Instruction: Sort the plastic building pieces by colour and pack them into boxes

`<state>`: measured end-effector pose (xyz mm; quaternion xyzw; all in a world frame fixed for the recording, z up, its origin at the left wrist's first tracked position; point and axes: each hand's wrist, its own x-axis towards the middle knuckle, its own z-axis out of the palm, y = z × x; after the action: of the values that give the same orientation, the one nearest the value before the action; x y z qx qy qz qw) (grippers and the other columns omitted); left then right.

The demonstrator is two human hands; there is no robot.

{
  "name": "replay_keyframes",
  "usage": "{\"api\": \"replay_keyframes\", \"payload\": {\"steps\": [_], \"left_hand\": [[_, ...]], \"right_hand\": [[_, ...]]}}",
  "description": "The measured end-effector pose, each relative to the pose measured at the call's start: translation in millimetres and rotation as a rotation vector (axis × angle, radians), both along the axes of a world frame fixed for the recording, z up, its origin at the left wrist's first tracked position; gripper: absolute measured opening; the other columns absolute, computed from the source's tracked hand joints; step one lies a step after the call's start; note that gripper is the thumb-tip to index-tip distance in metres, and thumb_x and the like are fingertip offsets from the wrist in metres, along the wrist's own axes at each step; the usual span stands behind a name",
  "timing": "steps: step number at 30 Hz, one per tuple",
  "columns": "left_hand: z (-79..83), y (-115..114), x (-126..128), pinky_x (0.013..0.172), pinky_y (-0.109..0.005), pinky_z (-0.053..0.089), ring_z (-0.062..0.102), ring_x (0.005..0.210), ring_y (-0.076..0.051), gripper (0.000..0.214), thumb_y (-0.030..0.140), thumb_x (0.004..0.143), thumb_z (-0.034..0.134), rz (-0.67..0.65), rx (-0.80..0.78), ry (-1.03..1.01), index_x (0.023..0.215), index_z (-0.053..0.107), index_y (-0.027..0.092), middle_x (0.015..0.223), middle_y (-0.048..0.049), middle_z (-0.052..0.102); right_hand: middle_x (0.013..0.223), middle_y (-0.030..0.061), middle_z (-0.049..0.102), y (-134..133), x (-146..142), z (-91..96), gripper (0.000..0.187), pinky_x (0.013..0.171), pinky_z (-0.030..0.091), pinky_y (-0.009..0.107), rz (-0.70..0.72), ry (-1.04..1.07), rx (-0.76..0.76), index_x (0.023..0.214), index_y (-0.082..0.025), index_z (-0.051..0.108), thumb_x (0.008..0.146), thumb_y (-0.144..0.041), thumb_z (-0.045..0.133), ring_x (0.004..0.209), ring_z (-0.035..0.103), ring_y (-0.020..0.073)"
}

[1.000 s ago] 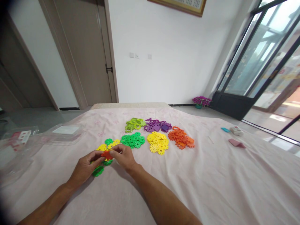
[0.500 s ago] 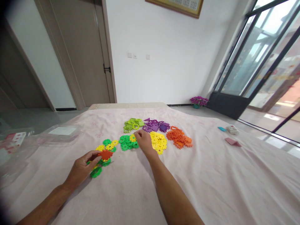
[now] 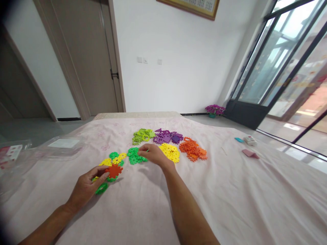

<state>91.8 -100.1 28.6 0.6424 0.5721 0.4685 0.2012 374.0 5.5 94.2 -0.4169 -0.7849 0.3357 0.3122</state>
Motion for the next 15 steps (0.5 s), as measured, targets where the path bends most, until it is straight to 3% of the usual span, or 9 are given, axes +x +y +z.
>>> {"api": "replay_keyframes", "payload": {"steps": [2, 4, 7, 10, 15], "left_hand": [[3.1, -2.9, 3.0, 0.082, -0.033, 0.056, 0.071, 0.089, -0.023, 0.036, 0.050, 0.082, 0.064, -0.018, 0.000, -0.014, 0.100, 0.072, 0.020, 0.099, -0.0061, 0.076], [5.4, -5.6, 5.5, 0.082, -0.032, 0.057, 0.071, 0.088, -0.023, 0.035, 0.050, 0.082, 0.065, -0.043, -0.007, -0.029, 0.099, 0.072, 0.020, 0.096, -0.0053, 0.077], [7.1, -8.2, 7.4, 0.082, -0.032, 0.057, 0.071, 0.089, -0.023, 0.036, 0.051, 0.082, 0.065, -0.084, -0.033, -0.026, 0.099, 0.072, 0.020, 0.095, -0.0054, 0.077], [7.1, -6.5, 5.3, 0.090, -0.037, 0.055, 0.070, 0.097, -0.024, 0.037, 0.050, 0.085, 0.061, -0.084, -0.048, 0.033, 0.108, 0.070, 0.022, 0.103, -0.0060, 0.076], [-0.2, 8.0, -11.2, 0.108, -0.046, 0.042, 0.058, 0.122, -0.028, 0.044, 0.048, 0.082, 0.065, -0.038, 0.094, 0.277, 0.119, 0.065, 0.024, 0.128, -0.0088, 0.066]], "right_hand": [[0.091, -0.0001, 0.072, -17.8, -31.4, -4.2, 0.032, 0.065, 0.043, 0.022, 0.199, 0.008, -0.094, 0.103, -0.022, 0.073, 0.076, -0.040, 0.072, 0.075, 0.062, 0.0143], [0.088, -0.0019, 0.071, -33.9, -56.7, -11.3, 0.028, 0.064, 0.043, 0.022, 0.342, 0.021, -0.091, 0.099, -0.024, 0.073, 0.075, -0.038, 0.075, 0.074, 0.061, 0.0137], [0.073, -0.0039, 0.068, -44.0, -73.3, -21.1, 0.010, 0.057, 0.040, 0.021, 0.366, 0.017, -0.112, 0.086, -0.023, 0.073, 0.081, -0.030, 0.068, 0.062, 0.057, 0.0113], [0.074, -0.0030, 0.069, -32.8, -61.6, -22.1, 0.014, 0.057, 0.040, 0.021, 0.213, 0.016, -0.056, 0.092, -0.022, 0.072, 0.079, -0.022, 0.065, 0.062, 0.058, 0.0119], [0.092, 0.0034, 0.072, 9.0, 2.9, -11.5, 0.030, 0.072, 0.044, 0.026, -0.290, -0.119, 0.196, 0.108, -0.019, 0.069, 0.080, -0.021, 0.059, 0.082, 0.063, 0.0182]]}}
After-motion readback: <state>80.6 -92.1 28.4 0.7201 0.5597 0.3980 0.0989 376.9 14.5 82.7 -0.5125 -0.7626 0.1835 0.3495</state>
